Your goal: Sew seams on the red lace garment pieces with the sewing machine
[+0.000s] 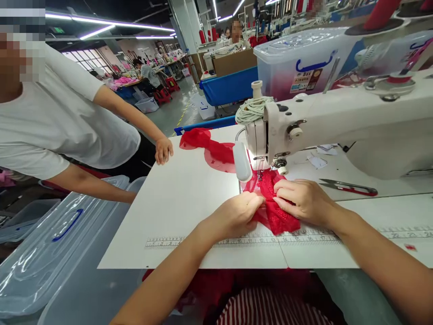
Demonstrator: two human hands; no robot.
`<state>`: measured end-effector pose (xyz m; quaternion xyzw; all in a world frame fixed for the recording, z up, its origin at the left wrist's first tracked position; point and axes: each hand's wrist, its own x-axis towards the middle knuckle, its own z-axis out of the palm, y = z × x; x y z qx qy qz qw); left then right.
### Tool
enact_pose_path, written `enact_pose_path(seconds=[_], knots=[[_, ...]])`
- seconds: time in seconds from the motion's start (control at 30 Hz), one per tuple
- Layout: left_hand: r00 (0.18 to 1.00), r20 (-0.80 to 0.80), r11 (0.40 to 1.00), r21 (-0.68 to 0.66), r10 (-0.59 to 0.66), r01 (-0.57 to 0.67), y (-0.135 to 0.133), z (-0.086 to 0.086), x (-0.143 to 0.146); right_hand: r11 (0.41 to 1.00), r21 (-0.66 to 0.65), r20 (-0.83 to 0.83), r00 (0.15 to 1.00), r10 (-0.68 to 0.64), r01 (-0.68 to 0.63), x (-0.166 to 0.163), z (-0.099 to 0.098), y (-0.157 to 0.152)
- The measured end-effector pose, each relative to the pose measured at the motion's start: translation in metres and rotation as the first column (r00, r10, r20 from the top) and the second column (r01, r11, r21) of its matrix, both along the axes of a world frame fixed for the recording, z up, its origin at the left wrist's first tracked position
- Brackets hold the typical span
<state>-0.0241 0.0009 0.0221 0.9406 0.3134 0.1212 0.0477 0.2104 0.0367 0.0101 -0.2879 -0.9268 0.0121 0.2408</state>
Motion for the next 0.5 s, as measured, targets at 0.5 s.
enact_pose_path(seconds=[0.5], knots=[[0.955, 0.292, 0.959, 0.252, 0.05, -0.128, 0.011, -0.022, 0.011, 0.918, -0.395, 0.007, 0.999, -0.048, 0.047, 0.014, 0.01, 0.003]])
